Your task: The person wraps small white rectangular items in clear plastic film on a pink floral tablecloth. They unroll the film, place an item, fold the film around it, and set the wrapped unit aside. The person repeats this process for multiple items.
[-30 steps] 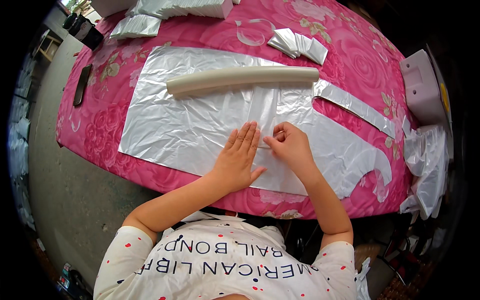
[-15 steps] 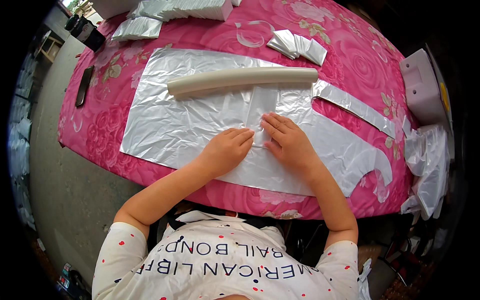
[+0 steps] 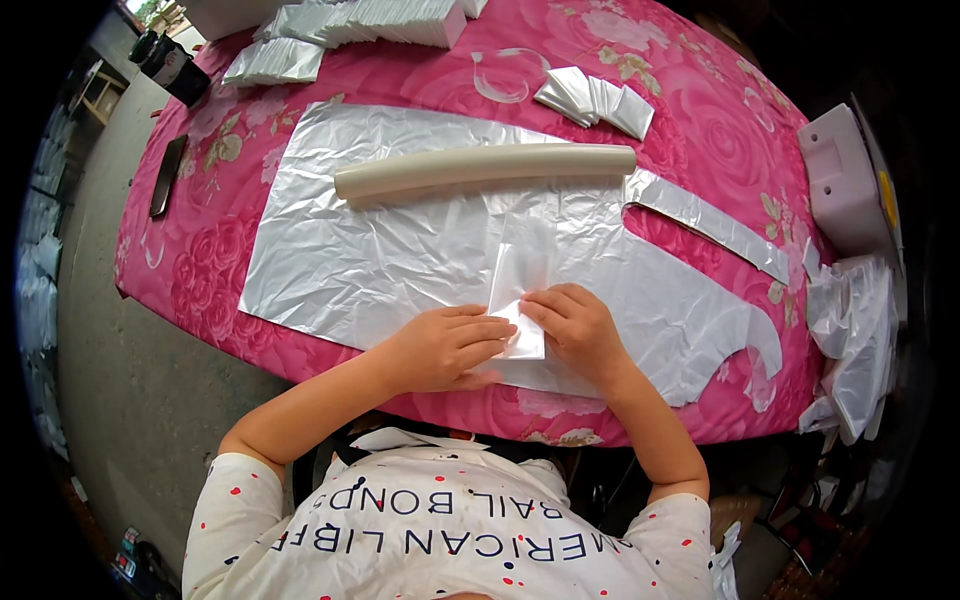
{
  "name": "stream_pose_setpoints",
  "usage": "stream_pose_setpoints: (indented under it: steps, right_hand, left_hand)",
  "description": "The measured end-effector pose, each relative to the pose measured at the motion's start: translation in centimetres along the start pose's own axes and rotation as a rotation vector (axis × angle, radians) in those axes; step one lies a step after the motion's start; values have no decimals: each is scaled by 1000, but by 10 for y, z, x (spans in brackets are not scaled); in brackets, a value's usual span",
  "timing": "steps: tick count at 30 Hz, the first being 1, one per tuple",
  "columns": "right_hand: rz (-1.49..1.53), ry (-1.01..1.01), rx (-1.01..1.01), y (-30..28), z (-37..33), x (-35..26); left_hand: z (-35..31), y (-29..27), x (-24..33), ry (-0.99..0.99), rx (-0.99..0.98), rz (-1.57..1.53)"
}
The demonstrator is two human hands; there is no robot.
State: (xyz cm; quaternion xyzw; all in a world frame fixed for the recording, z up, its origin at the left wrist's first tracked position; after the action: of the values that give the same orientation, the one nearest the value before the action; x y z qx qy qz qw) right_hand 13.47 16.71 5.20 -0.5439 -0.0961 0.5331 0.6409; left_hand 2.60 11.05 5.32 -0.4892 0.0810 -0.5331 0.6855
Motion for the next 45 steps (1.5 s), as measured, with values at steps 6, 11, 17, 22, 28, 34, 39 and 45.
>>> stream_pose_setpoints:
  steps: [6, 11, 17, 22, 28, 34, 39, 45]
  right_hand:
    - [75, 122, -7, 2, -25, -16]
    - [191, 268, 56, -3, -25, 1]
    - [434, 918, -86, 13, -27, 43]
    - [466, 1076, -229, 20, -22, 60]
    - [456, 1125, -318, 23, -18, 65]
    - [440, 1092, -320, 30, -22, 72]
    - [502, 1133, -297, 28, -20, 67]
    - [495, 1144, -254, 21, -20, 60]
  left_hand:
    - [-12, 13, -6, -32, -170, 38]
    - [-12, 16, -17, -181, -98, -64]
    - [-4, 11, -57, -724, 123, -170]
    - [-5, 16, -78, -913, 124, -369]
    - [7, 7, -65, -805, 90, -189]
    - [27, 38, -35, -367, -88, 156]
    - [21, 58, -44, -455, -193, 212]
    - [22, 61, -47, -459, -186, 209]
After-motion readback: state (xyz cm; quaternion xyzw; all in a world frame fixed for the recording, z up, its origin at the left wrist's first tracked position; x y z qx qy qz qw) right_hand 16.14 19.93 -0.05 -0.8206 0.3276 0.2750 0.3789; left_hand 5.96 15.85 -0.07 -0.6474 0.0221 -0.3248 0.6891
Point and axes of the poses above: each hand's wrist, its own z-axis towards the middle knuckle, its own y-axis out of the palm, x = y × z, the point moved 8 cm from there along z, towards the middle knuckle, and after that the axes turned 6 degrees about y, right-handed, at the moved point
